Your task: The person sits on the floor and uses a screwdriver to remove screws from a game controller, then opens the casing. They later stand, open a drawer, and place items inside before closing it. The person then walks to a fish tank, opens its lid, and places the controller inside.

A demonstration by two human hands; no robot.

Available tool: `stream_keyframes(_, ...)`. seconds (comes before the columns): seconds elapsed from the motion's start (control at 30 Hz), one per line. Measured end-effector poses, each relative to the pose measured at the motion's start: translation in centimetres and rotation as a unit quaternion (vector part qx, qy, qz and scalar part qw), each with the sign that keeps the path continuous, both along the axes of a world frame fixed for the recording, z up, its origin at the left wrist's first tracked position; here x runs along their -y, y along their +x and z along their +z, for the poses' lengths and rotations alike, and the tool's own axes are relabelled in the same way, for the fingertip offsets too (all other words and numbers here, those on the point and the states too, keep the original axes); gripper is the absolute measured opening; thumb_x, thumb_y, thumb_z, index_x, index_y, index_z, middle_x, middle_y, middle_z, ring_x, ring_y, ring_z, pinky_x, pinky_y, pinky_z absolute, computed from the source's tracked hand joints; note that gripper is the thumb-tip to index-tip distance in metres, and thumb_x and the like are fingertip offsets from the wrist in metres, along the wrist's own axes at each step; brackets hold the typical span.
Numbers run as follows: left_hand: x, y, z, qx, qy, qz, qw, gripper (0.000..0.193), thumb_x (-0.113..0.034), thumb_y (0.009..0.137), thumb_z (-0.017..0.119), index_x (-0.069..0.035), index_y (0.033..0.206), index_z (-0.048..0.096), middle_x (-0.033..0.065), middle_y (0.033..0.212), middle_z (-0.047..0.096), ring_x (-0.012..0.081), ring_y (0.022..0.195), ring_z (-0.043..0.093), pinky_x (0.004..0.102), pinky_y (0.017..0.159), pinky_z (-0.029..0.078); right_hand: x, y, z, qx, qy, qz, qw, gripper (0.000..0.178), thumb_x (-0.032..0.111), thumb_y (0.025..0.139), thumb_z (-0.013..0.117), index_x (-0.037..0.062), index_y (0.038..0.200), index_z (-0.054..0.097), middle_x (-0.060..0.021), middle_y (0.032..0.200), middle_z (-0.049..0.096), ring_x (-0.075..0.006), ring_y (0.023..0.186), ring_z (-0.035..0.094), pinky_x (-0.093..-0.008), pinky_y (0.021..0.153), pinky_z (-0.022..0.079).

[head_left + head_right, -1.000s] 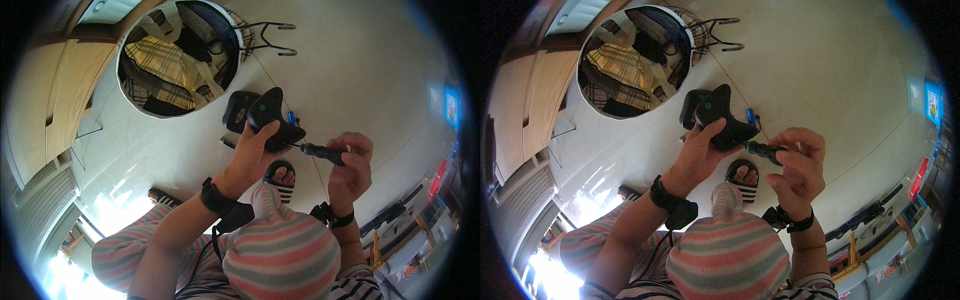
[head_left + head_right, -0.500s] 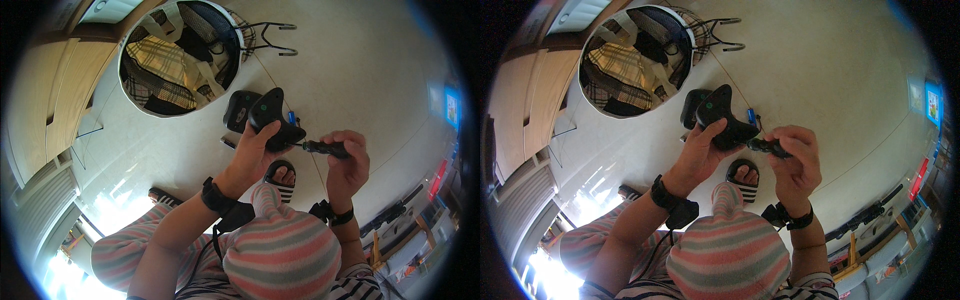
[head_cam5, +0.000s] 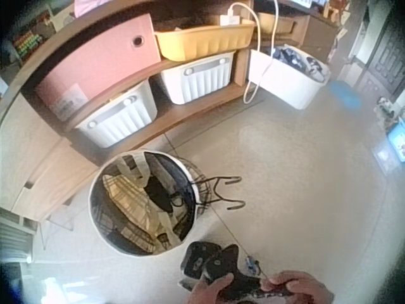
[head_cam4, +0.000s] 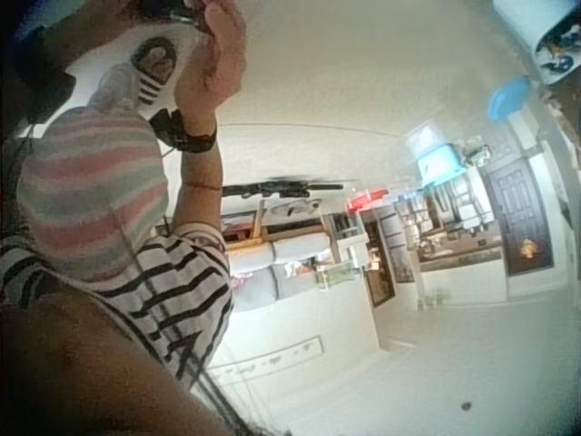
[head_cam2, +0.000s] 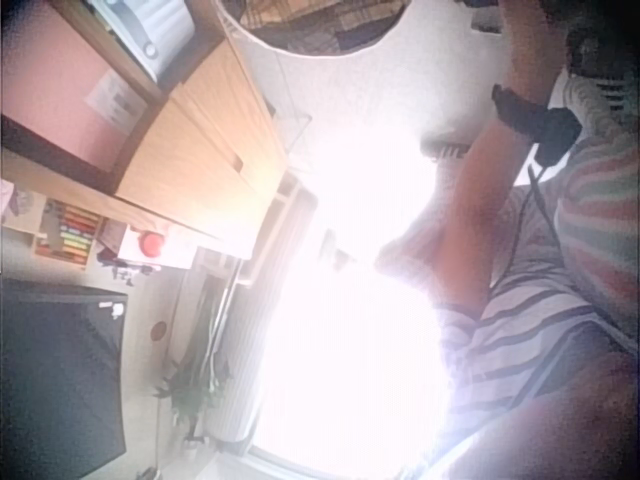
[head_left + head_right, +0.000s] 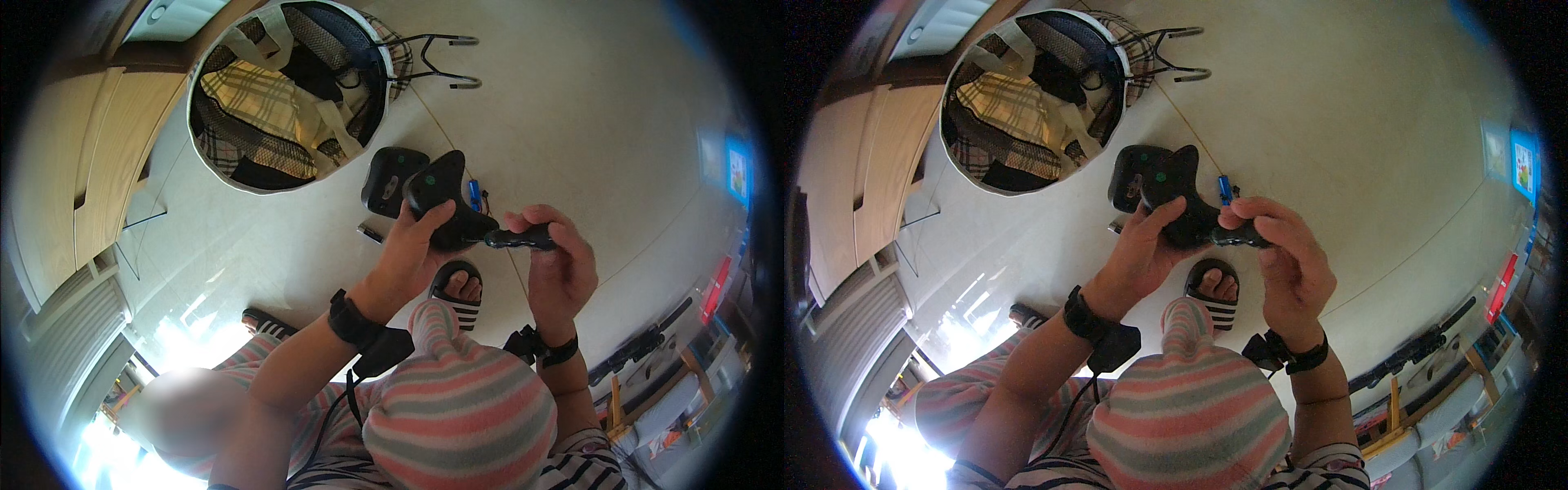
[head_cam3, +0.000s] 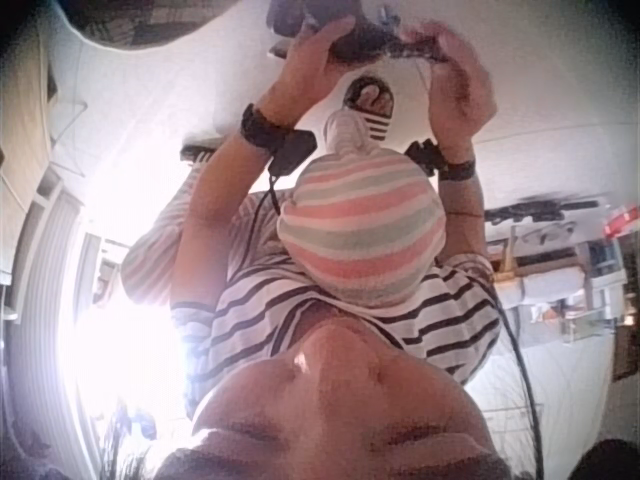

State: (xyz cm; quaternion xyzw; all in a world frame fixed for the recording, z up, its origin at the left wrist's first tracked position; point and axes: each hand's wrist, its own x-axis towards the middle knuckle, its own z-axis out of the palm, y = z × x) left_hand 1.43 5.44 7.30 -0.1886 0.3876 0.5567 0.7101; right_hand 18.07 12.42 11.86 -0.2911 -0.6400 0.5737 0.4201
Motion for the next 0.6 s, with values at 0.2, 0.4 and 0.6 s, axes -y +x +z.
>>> stream_keyframes(0.2,0.0,0.1,0.4,0.003,-0.004,0.014,1.0,0.048,-0.019,0.097,0.056,-0.025,0.136,0.029,0.0086,0.13,0.046,0.0299,0.123,0.049,0.0555,0.101,0.046,-2.5,1.6,0.7,-0.159,-0.162,-0.2,0.953,0.025,0.01,0.098,0.046,0.0059,0.122,0.05,-0.0119,0.102,0.054,-0.0144,0.076,0.05,-0.0271,0.066,0.044)
stream_keyframes(0.4,0.1,0.3,-1.2,-0.047,0.069,0.013,0.996,0.05,-0.022,0.098,0.054,-0.023,0.14,0.025,0.0077,0.134,0.045,0.0254,0.124,0.048,0.0459,0.106,0.042,-0.2,0.8,-2.8,0.239,-0.233,0.041,0.942,0.032,0.014,0.088,0.065,0.007,0.118,0.057,0.0011,0.096,0.06,-0.001,0.067,0.045,-0.0191,0.053,0.037)
stream_keyframes(0.6,0.5,0.3,-2.4,-0.384,0.129,-0.12,0.906,0.08,-0.022,0.088,0.069,-0.013,0.148,0.017,0.0085,0.141,0.042,0.0247,0.131,0.041,0.0388,0.104,0.041,1.5,0.6,-3.5,0.185,-0.386,-0.037,0.903,0.032,0.011,0.088,0.068,0.0043,0.117,0.057,-0.0017,0.092,0.062,-0.0075,0.075,0.052,-0.0216,0.068,0.044)
